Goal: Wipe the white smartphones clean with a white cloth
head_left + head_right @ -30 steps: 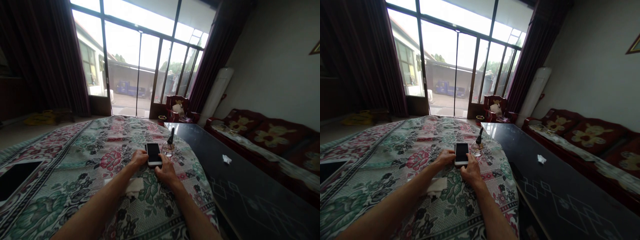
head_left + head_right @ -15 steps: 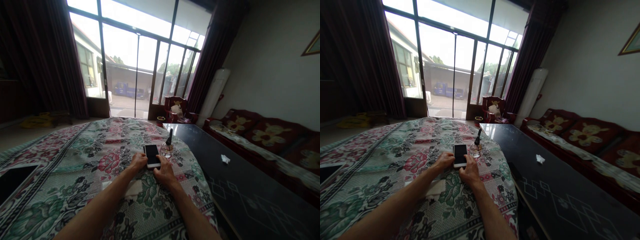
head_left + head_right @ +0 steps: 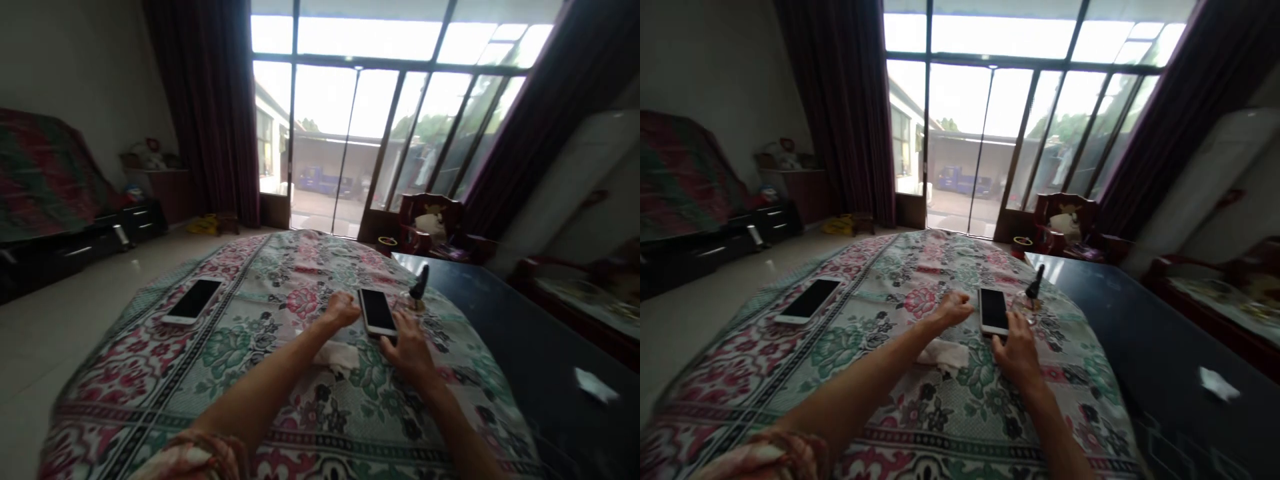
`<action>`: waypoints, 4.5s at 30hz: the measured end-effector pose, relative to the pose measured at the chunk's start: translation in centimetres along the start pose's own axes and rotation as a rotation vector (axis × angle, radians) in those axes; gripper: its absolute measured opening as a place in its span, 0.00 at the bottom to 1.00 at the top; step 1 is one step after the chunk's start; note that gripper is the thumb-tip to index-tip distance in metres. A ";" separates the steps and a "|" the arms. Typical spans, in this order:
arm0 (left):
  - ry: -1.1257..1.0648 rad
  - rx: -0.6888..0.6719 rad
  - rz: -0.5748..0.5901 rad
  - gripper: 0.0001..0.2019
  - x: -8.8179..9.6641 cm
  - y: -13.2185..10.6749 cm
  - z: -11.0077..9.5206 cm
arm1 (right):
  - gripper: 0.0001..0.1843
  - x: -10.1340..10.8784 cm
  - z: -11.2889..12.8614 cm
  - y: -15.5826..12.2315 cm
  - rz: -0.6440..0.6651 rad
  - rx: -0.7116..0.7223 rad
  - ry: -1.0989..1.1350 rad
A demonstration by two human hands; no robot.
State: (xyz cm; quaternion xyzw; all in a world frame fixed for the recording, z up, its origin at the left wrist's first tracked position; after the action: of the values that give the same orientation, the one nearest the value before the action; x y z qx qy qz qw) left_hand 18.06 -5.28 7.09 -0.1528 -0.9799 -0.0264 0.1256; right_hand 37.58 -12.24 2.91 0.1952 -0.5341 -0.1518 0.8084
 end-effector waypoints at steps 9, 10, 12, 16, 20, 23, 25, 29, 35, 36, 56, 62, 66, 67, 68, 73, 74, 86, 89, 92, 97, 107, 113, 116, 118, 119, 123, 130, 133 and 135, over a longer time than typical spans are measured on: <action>0.347 0.013 -0.222 0.13 12.3 -5.9 -0.6 | 0.25 0.2 10.1 2.7 0.156 0.271 0.063; 0.388 0.019 -0.259 0.10 14.1 -6.9 -0.3 | 0.25 -0.4 12.3 3.0 0.200 0.311 0.096; 0.468 0.037 -0.367 0.09 17.7 -9.0 0.7 | 0.25 -2.0 16.7 3.4 0.293 0.397 0.185; 0.729 0.090 -0.626 0.18 23.9 -13.3 4.0 | 0.27 -7.4 24.9 4.2 0.462 0.529 0.391; 0.943 0.219 -0.686 0.37 26.4 -15.4 7.8 | 0.27 -13.4 30.6 5.9 0.494 0.422 0.494; 0.950 0.319 -0.658 0.40 26.8 -15.6 9.8 | 0.28 -16.6 33.0 7.6 0.476 0.299 0.545; 0.946 0.343 -0.644 0.38 26.8 -15.5 10.5 | 0.27 -18.0 34.1 8.6 0.475 0.269 0.552; 0.956 0.300 -0.641 0.35 26.6 -15.6 10.8 | 0.28 -19.8 35.5 10.2 0.521 0.232 0.528; 0.938 0.267 -0.657 0.35 26.2 -15.7 10.9 | 0.28 -21.3 36.7 11.6 0.581 0.229 0.504; 0.933 0.261 -0.664 0.35 26.2 -15.7 10.9 | 0.28 -21.5 36.7 11.7 0.584 0.229 0.508; 0.991 -0.165 -0.275 0.34 16.2 -14.4 8.9 | 0.20 -12.0 20.0 9.7 0.597 -0.003 0.500; 1.001 -0.123 -0.241 0.39 11.6 -13.1 6.4 | 0.21 -9.8 16.5 8.8 0.566 -0.013 0.503; 1.030 -0.096 -0.246 0.40 9.6 -12.5 5.7 | 0.23 -7.7 14.9 7.7 0.560 0.001 0.499; 1.038 -0.093 -0.241 0.41 9.3 -12.4 5.7 | 0.23 -7.1 14.6 7.2 0.559 0.014 0.495; 1.043 -0.091 -0.237 0.41 9.2 -12.3 5.7 | 0.23 -6.5 14.3 6.6 0.557 0.037 0.493; 1.054 -0.082 -0.232 0.44 9.3 -11.9 6.1 | 0.18 -3.7 13.9 3.1 0.489 0.335 0.521; 1.057 -0.084 -0.235 0.44 9.3 -11.8 6.3 | 0.18 -3.4 14.0 2.4 0.462 0.432 0.521; 0.972 -0.275 -0.249 0.41 10.5 -12.5 8.0 | 0.16 -2.6 13.5 -1.7 0.464 0.678 0.315; 0.933 -0.275 -0.233 0.40 10.6 -12.4 8.2 | 0.13 -2.9 13.6 -1.6 0.458 0.670 0.331; 0.879 -0.266 -0.194 0.37 11.0 -12.1 7.7 | 0.13 -3.6 13.6 -1.7 0.444 0.636 0.369; 0.813 -0.210 -0.020 0.30 13.1 -11.1 6.6 | 0.15 -4.6 12.7 -1.5 0.346 0.530 0.497; 0.927 -0.288 -0.088 0.24 12.5 -10.0 8.1 | 0.16 -5.3 14.1 1.0 0.200 0.411 0.488; 0.904 -0.351 -0.087 0.30 11.8 -10.8 8.5 | 0.12 -5.9 16.2 0.3 0.332 0.542 0.375; 0.907 -0.349 -0.085 0.29 11.9 -10.9 8.9 | 0.10 -6.0 15.8 0.3 0.334 0.529 0.373; 0.911 -0.344 -0.092 0.29 11.9 -10.9 9.0 | 0.11 -6.2 15.3 0.6 0.319 0.517 0.375; 0.912 -0.341 -0.097 0.29 11.8 -10.8 9.1 | 0.11 -6.4 15.1 0.9 0.310 0.514 0.370; 0.907 -0.344 -0.109 0.30 11.6 -10.8 9.0 | 0.11 -7.0 14.5 3.0 0.289 0.493 0.322; 0.899 -0.335 -0.102 0.30 11.5 -10.9 8.5 | 0.11 -9.6 14.4 7.6 0.297 0.420 0.224; 0.901 -0.332 -0.097 0.30 11.5 -11.0 8.4 | 0.12 -10.7 14.7 8.2 0.276 0.418 0.217; 0.904 -0.326 -0.096 0.31 11.5 -11.0 8.5 | 0.13 -10.8 15.0 7.9 0.257 0.453 0.230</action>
State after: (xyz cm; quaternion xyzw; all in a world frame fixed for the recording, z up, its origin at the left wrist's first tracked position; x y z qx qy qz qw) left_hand 2.04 -11.57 1.62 -0.0984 -0.8160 -0.2493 0.5121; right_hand 19.87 -2.70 3.28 0.3177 -0.4796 0.0983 0.8120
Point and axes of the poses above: each hand's wrist, its own y-axis towards the middle knuckle, its own x-axis out of the back of the hand, z = x × y, the point moved 1 cm from there along y, towards the middle knuckle, and after that the axes turned 6 degrees about z, right-handed, at the moved point
